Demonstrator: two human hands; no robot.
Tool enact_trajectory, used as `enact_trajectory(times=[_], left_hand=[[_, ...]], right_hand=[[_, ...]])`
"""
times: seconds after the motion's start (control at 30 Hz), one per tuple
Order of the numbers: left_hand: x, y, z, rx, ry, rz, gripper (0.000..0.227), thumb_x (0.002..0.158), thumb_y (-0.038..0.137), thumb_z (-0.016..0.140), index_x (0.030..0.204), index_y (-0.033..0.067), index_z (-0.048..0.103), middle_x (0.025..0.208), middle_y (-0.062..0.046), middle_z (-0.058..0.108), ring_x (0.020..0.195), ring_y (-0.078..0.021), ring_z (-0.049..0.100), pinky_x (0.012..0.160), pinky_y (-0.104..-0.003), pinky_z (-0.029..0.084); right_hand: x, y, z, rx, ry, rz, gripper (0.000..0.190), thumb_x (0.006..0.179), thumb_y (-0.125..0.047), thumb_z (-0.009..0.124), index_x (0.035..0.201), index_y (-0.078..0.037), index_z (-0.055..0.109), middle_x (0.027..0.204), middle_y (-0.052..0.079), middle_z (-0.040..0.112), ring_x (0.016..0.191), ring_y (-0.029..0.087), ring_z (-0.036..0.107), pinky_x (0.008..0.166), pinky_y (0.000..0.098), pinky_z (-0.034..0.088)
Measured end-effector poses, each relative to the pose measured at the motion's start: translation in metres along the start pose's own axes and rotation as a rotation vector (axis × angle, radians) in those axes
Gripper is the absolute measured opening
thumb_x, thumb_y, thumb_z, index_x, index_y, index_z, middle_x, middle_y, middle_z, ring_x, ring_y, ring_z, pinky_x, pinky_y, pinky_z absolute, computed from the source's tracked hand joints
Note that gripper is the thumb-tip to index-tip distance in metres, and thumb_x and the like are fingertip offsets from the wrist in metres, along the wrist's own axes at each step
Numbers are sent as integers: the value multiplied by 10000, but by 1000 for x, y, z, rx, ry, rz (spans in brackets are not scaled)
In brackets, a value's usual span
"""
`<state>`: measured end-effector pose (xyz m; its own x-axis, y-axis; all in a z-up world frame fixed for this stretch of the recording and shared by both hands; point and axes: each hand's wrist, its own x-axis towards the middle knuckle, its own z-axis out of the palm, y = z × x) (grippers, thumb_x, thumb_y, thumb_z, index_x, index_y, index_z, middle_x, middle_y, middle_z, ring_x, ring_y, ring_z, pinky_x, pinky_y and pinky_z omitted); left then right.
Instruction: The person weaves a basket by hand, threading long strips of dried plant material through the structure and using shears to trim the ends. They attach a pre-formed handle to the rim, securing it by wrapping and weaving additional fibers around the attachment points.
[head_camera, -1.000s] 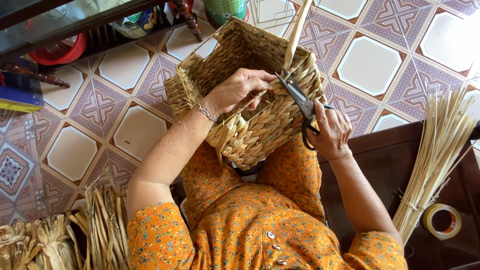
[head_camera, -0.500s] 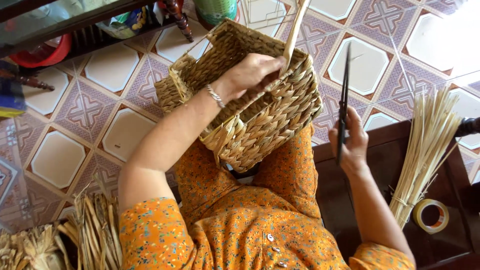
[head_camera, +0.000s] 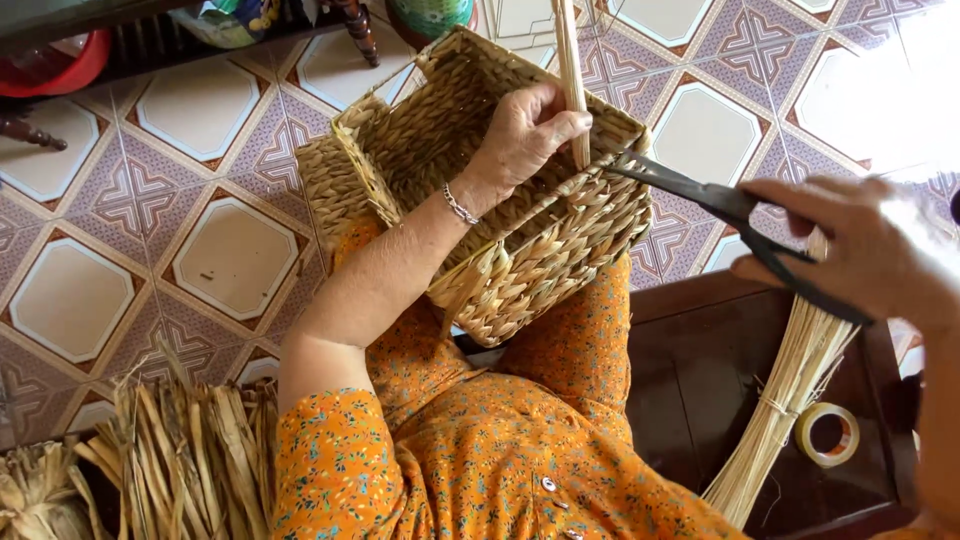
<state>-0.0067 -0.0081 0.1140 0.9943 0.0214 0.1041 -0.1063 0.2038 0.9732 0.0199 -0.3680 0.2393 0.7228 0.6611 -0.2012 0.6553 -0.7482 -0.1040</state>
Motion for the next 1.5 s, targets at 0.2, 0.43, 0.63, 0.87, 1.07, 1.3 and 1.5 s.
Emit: enact_trajectory(times=[0.2, 0.43, 0.63, 0.87, 1.07, 1.3, 1.5], left_hand=[[-5, 8, 12, 128, -36, 175, 110, 934, 148, 710, 979, 48, 711, 831, -55, 757, 712, -101, 748, 647, -248, 647], [-11, 6, 24, 387, 1, 227, 101, 929, 149, 741, 920, 50, 763, 819, -55, 733, 618, -100, 577, 566, -284, 507], [4, -15, 19, 54, -18, 148, 89, 962, 140, 699, 979, 58, 730, 823, -24, 716, 675, -77, 628, 603, -226, 580], [6, -6, 9, -112, 25, 102, 215, 939, -28, 658, 1139, 47, 644, 818, -49, 670, 654, -87, 627, 608, -203, 613], [-22, 32, -11, -42, -53, 58, 273, 894, -1, 532, 1157, 39, 595, 898, -71, 753, 580, -82, 598, 488, -197, 541], [-76, 71, -25, 89, -77, 106, 428, 1084, 390, 493, 1324, 59, 619, 840, 11, 621, 631, -46, 593, 537, -180, 558], [-120, 58, -3, 311, -51, 171, 376, 1034, 409, 606, 1031, 53, 728, 855, 18, 695, 649, -60, 609, 570, -185, 546]], right_hand=[[41, -65, -75, -363, -263, 71, 819, 691, -721, 754, 1407, -339, 645, 772, -27, 648, 574, 152, 646, 549, 309, 540], [79, -117, -88, -489, -534, 90, 704, 815, -743, 651, 1403, -359, 630, 731, 53, 721, 679, 231, 737, 857, 416, 576], [74, -113, -77, -520, -510, 16, 533, 911, -629, 614, 1306, -276, 673, 665, 8, 736, 607, 191, 739, 746, 359, 588], [19, -81, -46, -362, -212, 113, 524, 907, -558, 671, 1327, -244, 674, 614, -6, 670, 455, 168, 652, 458, 325, 530], [-81, 12, 165, 123, 521, 316, 428, 975, -370, 805, 1321, -140, 700, 942, 79, 729, 782, 238, 718, 713, 375, 566], [-200, 36, 399, 19, 406, 728, 541, 884, -430, 817, 1338, -170, 679, 954, 125, 751, 853, 363, 719, 805, 489, 561], [-225, 15, 430, 143, 252, 831, 636, 830, -425, 794, 1384, -158, 634, 1055, 190, 748, 931, 437, 709, 819, 545, 543]])
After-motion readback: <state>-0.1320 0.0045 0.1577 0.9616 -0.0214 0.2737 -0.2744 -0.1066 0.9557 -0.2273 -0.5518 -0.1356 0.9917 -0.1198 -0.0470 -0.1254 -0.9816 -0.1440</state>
